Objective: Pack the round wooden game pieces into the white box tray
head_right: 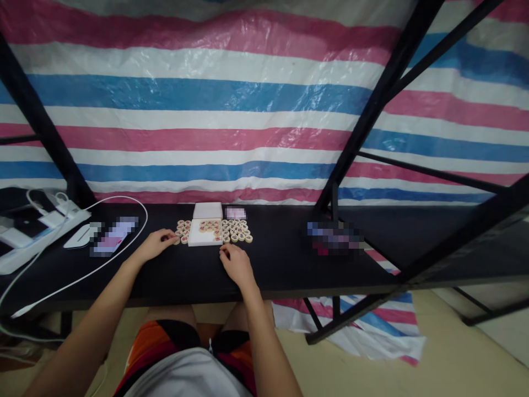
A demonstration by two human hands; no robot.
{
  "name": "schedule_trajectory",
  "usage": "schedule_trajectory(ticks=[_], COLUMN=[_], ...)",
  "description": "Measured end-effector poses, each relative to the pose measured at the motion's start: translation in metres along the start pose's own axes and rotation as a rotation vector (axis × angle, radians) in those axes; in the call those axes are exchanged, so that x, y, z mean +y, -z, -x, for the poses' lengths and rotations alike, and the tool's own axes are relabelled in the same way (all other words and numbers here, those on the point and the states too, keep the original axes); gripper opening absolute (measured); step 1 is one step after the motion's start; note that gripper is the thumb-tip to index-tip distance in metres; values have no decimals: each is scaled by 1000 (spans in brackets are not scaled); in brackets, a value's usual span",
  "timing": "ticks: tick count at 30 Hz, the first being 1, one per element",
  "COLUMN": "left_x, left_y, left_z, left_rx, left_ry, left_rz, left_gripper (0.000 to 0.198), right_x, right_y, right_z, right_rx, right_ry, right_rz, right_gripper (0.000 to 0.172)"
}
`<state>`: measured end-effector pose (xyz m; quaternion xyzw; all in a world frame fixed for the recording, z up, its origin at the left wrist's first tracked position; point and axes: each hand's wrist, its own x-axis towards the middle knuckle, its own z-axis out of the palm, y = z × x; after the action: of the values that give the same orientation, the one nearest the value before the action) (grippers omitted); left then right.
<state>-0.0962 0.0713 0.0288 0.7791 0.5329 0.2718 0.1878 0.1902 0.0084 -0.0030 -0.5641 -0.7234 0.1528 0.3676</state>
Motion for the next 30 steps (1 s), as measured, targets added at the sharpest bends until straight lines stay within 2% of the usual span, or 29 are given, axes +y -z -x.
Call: schedule_trajectory(ticks=[10,19,21,24,27,30], left_x=[1,3,2,0,-3,-10], left_y=[-3,2,9,25,40,47], left_z=[1,3,11,34,64,86], left_rx=[-13,86,144,302,466,618], left_ry=[20,46,41,44,207,380], left_rz=[-4,-29,-73,-266,-514,-642], left_gripper=[38,32,33,35,42,52], right_x=[-2,-2,-2,-3,-3,-2], right_y=[1,2,2,2,2,2], right_z=[1,1,1,1,1,1], right_rx=[5,10,7,1,0,2], right_ry=[-1,2,7,8,5,3], right_rz=[-14,-31,-27,-19,-11,-12], right_gripper=[19,19,19,19,19,19])
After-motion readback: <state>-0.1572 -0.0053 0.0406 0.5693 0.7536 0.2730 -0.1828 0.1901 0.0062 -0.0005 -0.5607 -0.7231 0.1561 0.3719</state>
